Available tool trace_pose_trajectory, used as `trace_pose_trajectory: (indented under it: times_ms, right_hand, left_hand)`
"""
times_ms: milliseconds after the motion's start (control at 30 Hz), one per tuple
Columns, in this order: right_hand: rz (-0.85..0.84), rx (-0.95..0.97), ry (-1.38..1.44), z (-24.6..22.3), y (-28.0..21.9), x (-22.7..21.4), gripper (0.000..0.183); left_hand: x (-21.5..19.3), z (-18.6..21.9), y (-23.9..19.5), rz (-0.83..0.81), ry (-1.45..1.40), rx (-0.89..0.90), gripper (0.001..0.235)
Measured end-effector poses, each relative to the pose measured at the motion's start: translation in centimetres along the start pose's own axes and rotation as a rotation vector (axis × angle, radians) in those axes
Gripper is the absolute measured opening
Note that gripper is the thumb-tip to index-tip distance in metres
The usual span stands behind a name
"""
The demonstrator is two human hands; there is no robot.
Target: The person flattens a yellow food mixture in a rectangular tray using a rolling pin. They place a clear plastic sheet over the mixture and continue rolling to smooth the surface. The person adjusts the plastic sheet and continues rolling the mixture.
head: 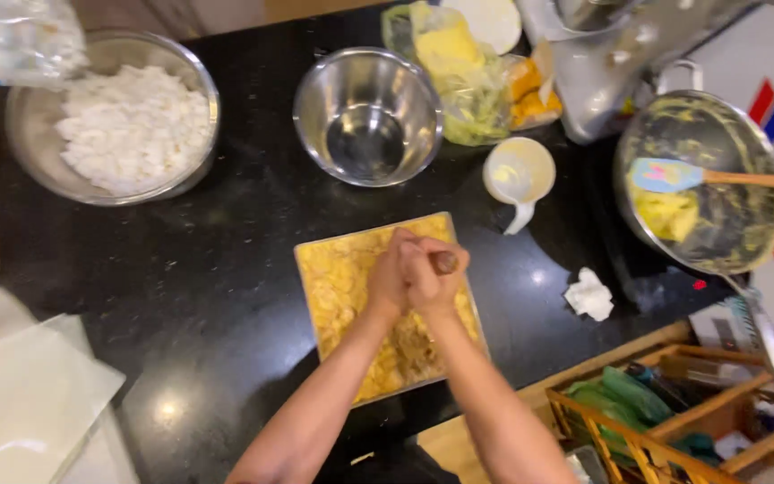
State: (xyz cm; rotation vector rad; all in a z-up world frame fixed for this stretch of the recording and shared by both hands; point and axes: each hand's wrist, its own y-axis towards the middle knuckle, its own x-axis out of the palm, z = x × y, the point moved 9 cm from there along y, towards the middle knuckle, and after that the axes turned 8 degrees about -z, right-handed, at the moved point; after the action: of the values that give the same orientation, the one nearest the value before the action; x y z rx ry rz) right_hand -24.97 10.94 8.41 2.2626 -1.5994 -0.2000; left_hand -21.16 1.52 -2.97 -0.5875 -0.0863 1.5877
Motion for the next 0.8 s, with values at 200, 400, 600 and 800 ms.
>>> trace_pose_trajectory:
  times_ms: [200, 400, 600, 800]
  right_hand:
    - [0.114, 0.002, 0.017, 0.1, -0.9, -3.7, 0.038]
    - [0.067, -0.017, -0.047, -1.6, 2.0, -4.3, 0.055]
    - [0.024, -0.074, -0.130, -1.0, 2.0, -6.4, 0.052]
    - [0.043, -0.012, -0.134, 0.1, 1.7, -6.6, 0.043]
  left_hand:
    - [3.3, 4.4, 0.0, -0.041, -0.087, 0.137, 0.029]
    - [4.9, 2.8, 3.0, -0.011, 0.082, 0.203, 0.063]
    - [8.3, 1.0, 5.6, 0.006, -0.042, 0.463, 0.094]
    - [9.3, 1.7, 5.4, 0.003, -0.062, 0.609, 0.049]
